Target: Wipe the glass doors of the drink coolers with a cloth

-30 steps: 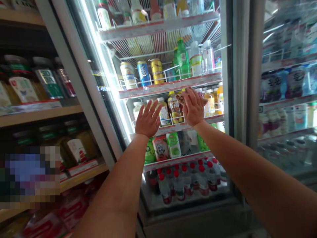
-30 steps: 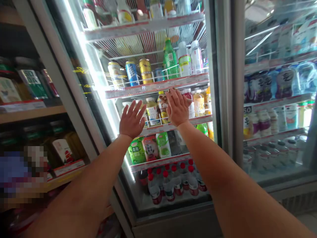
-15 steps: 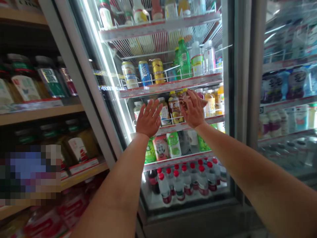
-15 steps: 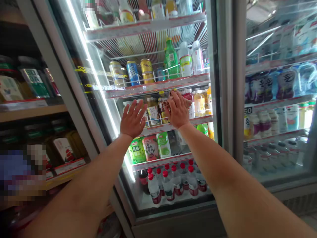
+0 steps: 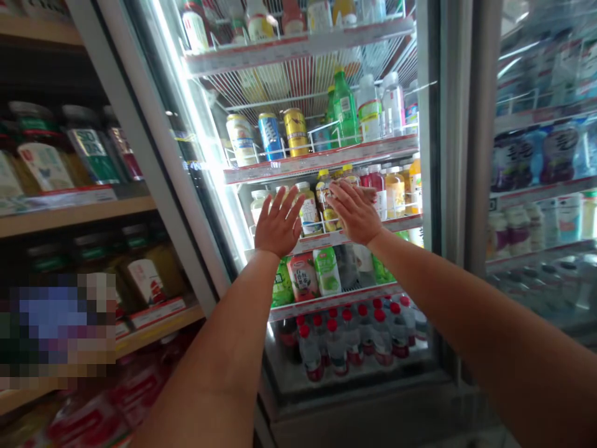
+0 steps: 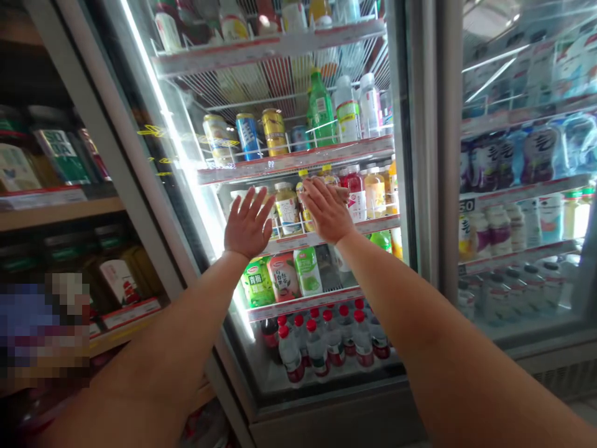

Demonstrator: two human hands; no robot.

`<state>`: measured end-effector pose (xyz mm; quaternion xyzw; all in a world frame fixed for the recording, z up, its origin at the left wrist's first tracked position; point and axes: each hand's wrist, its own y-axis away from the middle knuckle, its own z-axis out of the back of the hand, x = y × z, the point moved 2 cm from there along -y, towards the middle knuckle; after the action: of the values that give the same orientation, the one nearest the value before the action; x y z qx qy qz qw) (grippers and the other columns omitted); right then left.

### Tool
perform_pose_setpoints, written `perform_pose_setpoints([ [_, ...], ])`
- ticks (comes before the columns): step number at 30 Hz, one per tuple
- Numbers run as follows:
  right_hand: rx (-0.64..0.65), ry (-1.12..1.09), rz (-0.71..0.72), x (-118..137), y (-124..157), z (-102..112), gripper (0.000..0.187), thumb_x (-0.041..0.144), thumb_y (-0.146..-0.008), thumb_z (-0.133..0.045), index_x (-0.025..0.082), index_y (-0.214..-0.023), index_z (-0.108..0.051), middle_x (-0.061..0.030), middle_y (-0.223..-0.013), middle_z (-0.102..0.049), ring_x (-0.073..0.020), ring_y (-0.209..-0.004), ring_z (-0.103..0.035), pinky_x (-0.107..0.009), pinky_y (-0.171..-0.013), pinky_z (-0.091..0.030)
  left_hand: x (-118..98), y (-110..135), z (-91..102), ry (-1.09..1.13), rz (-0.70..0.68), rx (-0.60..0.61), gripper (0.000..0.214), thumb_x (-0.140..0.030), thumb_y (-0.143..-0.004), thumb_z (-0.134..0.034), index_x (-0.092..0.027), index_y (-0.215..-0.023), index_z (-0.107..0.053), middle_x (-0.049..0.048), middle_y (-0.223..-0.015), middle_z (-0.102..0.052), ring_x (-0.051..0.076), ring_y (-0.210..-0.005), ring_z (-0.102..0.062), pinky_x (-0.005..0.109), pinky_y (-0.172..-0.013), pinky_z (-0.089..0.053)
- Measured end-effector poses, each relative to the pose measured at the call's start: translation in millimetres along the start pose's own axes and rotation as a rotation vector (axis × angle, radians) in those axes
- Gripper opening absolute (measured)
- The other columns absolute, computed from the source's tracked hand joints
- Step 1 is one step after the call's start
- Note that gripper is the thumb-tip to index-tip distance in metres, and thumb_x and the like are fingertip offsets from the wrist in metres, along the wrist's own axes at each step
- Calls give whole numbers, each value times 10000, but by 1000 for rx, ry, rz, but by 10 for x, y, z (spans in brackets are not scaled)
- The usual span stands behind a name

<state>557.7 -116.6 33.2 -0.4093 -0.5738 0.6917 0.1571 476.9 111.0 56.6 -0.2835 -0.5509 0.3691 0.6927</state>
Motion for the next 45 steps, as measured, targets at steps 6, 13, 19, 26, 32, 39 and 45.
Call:
perform_pose_setpoints([
  [6, 42, -85, 43, 27, 37, -1, 470, 184, -1000, -409, 213, -1449, -543, -83, -1575, -505, -251, -1543, -349, -504, -1256, -355, 18, -1, -4, 20, 38, 37, 576, -245, -1022, -442, -232, -1597, -402, 52, -1663, -321, 228, -1586, -143, 480, -1319, -88],
  [13, -2, -14, -240, -50, 36, 8, 543, 212, -980, -367, 177, -1514, -461, -96, -1594, -461, -255, -1566, -295, -504, -1287, -310, -156, -44, -26, 55, 117, -12, 561, -261, -996, -461, -191, -1552, -463, 71, -1636, -390, 233, -1581, -188, 466, -1320, -53],
  [19, 39, 13, -148, -22, 45, -3, 481, 223, -997, -367, 179, -1439, -551, -96, -1591, -472, -267, -1552, -326, -480, -1287, -305, -561, -64, -214, 127, 415, -70, 618, -276, -1012, -419, -129, -1607, -341, 108, -1687, -257, 238, -1599, -12, 524, -1301, 76],
  [26, 38, -6, -23, -7, 95, -17, 521, 186, -989, -407, 182, -1502, -500, -93, -1601, -468, -250, -1577, -268, -512, -1282, -312, -569, -55, -232, 111, 430, -27, 635, -263, -1011, -426, -156, -1627, -315, 75, -1700, -222, 209, -1590, 36, 478, -1299, 113],
  [32, 334, -272, 489, -106, 307, 256, 562, 158, -1016, -494, 279, -1562, -437, -19, -1570, -521, -184, -1517, -401, -427, -1264, -375, -577, -51, -237, 119, 425, -21, 647, -251, -1004, -431, -152, -1631, -307, 71, -1699, -222, 204, -1584, 69, 500, -1298, 106],
  [39, 34, -71, -214, -18, 504, 318, 647, 168, -1035, -376, 278, -1655, -226, -81, -1671, -351, -289, -1570, -288, -579, -1246, -364, -598, -52, -221, 93, 424, -31, 629, -233, -1007, -412, -136, -1624, -332, 63, -1693, -240, 200, -1580, 63, 469, -1297, 119],
  [45, 325, -216, 212, 106, 476, 257, 631, 164, -1018, -462, 337, -1614, -344, 1, -1584, -502, -207, -1524, -388, -462, -1274, -350, -601, -52, -248, 81, 433, -15, 629, -255, -1014, -424, -153, -1627, -329, 42, -1699, -214, 176, -1572, 102, 449, -1289, 149],
])
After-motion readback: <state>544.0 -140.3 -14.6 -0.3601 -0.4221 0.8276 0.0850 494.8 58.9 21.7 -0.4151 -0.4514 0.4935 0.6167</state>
